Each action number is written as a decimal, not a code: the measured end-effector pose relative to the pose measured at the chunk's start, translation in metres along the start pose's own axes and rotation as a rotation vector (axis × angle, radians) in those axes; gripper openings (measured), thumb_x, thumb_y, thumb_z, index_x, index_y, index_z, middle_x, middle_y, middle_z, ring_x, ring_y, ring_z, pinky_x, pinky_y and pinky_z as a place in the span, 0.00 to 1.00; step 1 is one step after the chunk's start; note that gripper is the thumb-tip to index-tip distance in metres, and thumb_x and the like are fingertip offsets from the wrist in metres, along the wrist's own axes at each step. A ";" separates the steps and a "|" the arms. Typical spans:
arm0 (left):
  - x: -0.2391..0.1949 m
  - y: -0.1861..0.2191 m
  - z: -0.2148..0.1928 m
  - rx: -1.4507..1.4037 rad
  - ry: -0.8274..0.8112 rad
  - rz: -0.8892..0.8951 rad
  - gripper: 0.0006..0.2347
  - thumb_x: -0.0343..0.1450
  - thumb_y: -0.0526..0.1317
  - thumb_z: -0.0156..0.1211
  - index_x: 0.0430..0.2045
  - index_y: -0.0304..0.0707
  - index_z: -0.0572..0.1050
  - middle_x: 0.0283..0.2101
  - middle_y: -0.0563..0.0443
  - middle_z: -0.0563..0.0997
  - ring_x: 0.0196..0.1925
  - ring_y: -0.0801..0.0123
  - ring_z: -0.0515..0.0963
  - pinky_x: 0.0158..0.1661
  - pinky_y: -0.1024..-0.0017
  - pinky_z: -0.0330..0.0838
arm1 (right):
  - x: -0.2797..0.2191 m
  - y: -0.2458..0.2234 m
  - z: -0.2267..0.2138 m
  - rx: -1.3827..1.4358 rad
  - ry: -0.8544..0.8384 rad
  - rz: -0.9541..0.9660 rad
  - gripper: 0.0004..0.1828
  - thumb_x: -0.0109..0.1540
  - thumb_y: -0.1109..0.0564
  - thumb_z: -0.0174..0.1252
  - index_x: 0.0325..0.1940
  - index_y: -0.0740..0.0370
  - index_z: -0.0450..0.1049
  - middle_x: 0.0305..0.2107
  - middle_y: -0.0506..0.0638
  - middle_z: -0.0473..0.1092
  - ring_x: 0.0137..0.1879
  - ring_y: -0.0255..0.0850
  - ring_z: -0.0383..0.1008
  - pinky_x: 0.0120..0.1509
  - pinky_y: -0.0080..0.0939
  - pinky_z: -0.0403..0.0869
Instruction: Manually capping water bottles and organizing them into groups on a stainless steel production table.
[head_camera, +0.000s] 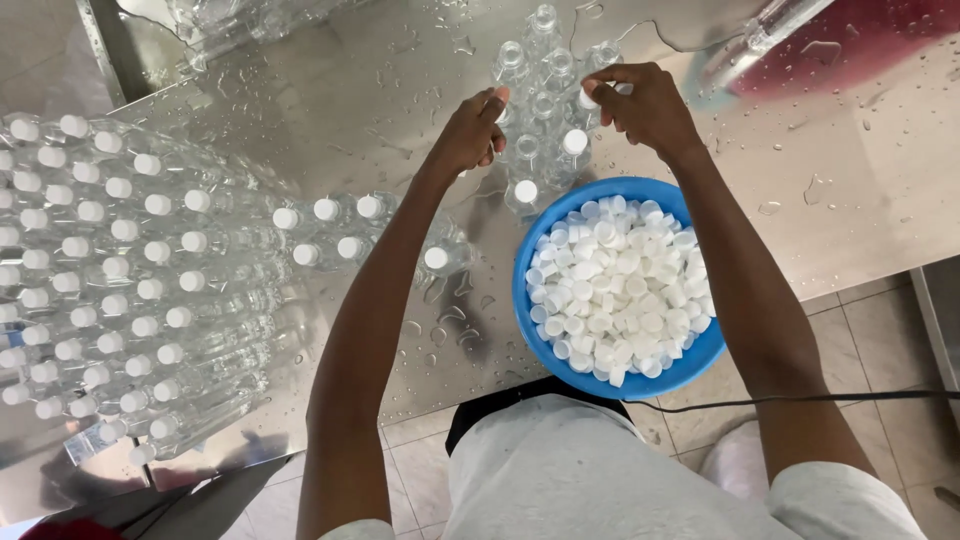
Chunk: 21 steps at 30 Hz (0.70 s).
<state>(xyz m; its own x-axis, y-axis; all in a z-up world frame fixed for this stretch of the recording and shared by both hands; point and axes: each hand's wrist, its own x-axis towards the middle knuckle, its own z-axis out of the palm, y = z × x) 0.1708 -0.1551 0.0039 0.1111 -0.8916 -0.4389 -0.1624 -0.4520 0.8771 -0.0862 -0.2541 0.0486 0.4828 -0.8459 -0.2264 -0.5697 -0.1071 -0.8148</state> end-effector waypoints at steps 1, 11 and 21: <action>-0.002 0.008 -0.001 0.039 -0.024 -0.034 0.28 0.81 0.51 0.40 0.76 0.36 0.61 0.47 0.49 0.76 0.20 0.77 0.71 0.20 0.77 0.61 | -0.003 -0.007 -0.002 0.014 -0.024 0.057 0.16 0.76 0.44 0.59 0.57 0.54 0.83 0.25 0.46 0.75 0.26 0.32 0.64 0.24 0.35 0.61; -0.019 0.038 -0.003 -0.137 -0.031 -0.177 0.22 0.74 0.56 0.60 0.59 0.48 0.82 0.20 0.53 0.73 0.14 0.81 0.59 0.18 0.80 0.49 | 0.002 -0.015 -0.011 0.116 -0.176 0.201 0.15 0.76 0.44 0.57 0.57 0.54 0.79 0.30 0.47 0.79 0.26 0.31 0.64 0.27 0.33 0.61; -0.011 0.029 0.007 -0.077 0.066 -0.152 0.14 0.77 0.55 0.58 0.40 0.46 0.81 0.15 0.56 0.70 0.13 0.80 0.59 0.17 0.78 0.51 | 0.007 0.014 0.000 0.172 -0.119 -0.008 0.15 0.77 0.48 0.60 0.58 0.60 0.83 0.26 0.48 0.77 0.24 0.30 0.64 0.23 0.31 0.60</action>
<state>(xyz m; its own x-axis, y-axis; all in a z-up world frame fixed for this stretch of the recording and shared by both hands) 0.1584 -0.1591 0.0329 0.1936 -0.8086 -0.5556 -0.0639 -0.5755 0.8153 -0.0907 -0.2620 0.0358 0.5679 -0.7764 -0.2732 -0.4487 -0.0136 -0.8936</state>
